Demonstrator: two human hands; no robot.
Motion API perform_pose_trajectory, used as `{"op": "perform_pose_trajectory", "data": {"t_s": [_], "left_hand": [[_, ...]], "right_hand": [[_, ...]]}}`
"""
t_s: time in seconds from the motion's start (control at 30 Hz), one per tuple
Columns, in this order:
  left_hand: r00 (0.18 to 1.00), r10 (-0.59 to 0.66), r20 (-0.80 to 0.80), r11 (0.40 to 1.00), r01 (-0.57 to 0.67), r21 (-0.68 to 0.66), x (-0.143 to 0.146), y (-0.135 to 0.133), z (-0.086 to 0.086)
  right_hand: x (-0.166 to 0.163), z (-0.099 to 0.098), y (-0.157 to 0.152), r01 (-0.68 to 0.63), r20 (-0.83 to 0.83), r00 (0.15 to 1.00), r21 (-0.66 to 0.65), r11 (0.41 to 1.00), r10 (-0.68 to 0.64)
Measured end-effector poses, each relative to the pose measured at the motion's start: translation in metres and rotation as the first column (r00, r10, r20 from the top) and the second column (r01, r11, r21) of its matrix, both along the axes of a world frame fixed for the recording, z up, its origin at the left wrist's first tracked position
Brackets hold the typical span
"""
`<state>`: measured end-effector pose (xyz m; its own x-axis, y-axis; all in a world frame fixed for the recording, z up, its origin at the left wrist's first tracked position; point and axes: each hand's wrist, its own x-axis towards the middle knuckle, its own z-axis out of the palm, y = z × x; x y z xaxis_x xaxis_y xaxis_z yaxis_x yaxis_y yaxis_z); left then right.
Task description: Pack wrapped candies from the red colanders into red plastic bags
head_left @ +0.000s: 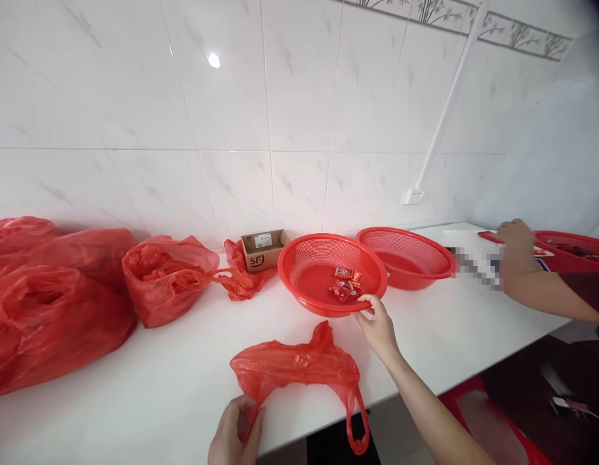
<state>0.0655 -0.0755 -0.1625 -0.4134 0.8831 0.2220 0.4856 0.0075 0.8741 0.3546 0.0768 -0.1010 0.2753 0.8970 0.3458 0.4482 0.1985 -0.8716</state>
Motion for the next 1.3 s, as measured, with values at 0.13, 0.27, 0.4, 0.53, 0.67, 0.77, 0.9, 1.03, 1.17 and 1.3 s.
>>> {"op": "perform_pose_trajectory", "data": {"t_s": [0.13,0.27,0.4,0.53,0.67,0.77,0.9,1.03,1.17,1.3], "left_hand": [[0.998,-0.009,0.060,0.996,0.014,-0.088,-0.003,-0.004,0.020],[0.994,-0.094,0.053,0.988,0.100,-0.114,-0.013,-0.003,0.035],[0.996,-0.087,-0.007,0.996,0.087,-0.037,-0.013,-0.006,0.049],[0.995,-0.096,-0.041,0.992,0.099,0.080,-0.009,-0.016,0.068],[0.967,-0.210,0.144,0.973,0.192,0.129,-0.004,-0.026,0.087],[0.901,-0.247,0.356,0.968,0.217,0.122,0.002,-0.028,0.098],[0.886,-0.194,0.422,0.981,0.187,0.060,-0.006,-0.028,0.110],[0.947,-0.151,0.283,0.987,0.160,-0.009,-0.040,-0.019,0.114],[0.990,-0.075,-0.123,0.995,0.066,-0.078,-0.057,-0.014,0.116],[0.883,0.169,-0.438,0.957,-0.041,0.288,-0.029,-0.021,0.116]], "right_hand": [[0.001,0.007,-0.032,0.020,-0.042,0.999,-0.111,0.994,-0.024],[-0.031,0.023,-0.089,-0.076,-0.083,0.994,-0.090,0.993,0.069],[-0.086,0.027,-0.129,-0.603,0.049,0.797,-0.003,0.798,0.602],[-0.123,0.022,-0.125,-0.685,0.233,0.724,0.129,0.717,0.649],[-0.136,0.021,-0.110,-0.653,0.272,0.754,0.208,0.729,0.598],[-0.140,0.013,-0.098,-0.683,0.340,0.717,0.166,0.712,0.609],[-0.125,-0.004,-0.063,-0.553,0.543,0.654,-0.131,0.823,0.526],[-0.092,-0.001,-0.032,-0.323,0.558,0.643,-0.424,0.846,0.525],[-0.077,0.019,-0.032,-0.457,0.482,0.655,-0.360,0.813,0.582],[-0.088,0.028,-0.040,-0.448,0.497,0.692,-0.274,0.851,0.524]]}}
